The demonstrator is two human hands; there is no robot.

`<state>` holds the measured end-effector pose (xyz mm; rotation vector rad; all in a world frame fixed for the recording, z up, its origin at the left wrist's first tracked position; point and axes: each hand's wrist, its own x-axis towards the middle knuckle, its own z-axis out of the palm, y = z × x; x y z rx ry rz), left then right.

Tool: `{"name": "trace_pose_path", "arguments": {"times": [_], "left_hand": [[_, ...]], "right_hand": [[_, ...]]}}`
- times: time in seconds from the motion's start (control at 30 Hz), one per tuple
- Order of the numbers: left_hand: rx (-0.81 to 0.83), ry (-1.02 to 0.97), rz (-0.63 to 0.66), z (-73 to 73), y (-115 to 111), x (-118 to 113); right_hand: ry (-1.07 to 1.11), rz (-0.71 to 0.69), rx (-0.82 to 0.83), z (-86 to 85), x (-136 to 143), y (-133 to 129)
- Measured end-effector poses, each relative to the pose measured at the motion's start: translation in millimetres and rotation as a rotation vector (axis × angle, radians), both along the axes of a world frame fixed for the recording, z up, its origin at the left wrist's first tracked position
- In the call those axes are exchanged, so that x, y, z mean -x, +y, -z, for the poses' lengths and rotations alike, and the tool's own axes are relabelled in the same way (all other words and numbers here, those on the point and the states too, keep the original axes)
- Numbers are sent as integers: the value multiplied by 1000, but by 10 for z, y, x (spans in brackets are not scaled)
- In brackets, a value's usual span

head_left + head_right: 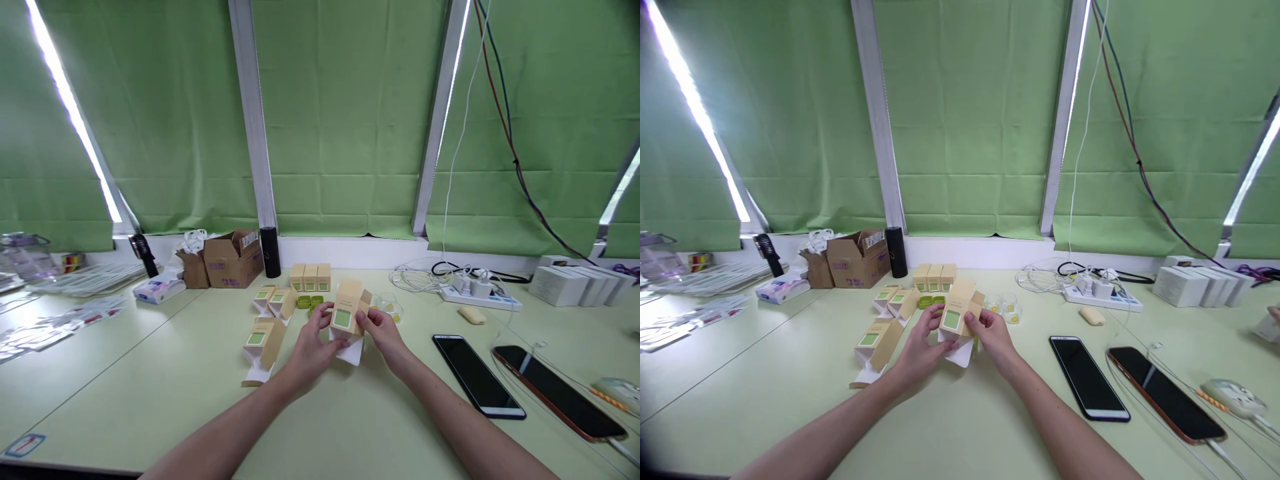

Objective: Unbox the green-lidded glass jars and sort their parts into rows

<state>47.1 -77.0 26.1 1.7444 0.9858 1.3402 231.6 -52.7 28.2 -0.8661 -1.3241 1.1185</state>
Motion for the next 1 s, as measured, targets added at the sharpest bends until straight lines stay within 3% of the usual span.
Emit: {"name": "trace_pose_path", "arguments": {"times": [0.2,0.5,0.8,1.0], "left_hand": [[74,-57,22,-9,-21,-19],[94,-156,175,89,58,39],[187,-235,233,-2,21,60],[207,-192,121,-54,44,54]], "right_hand": [[-14,23,31,10,-18,12],[8,27,42,-10,-25,-14],[99,20,70,-17,-23,-36],[123,19,85,-21,-22,-42]]}}
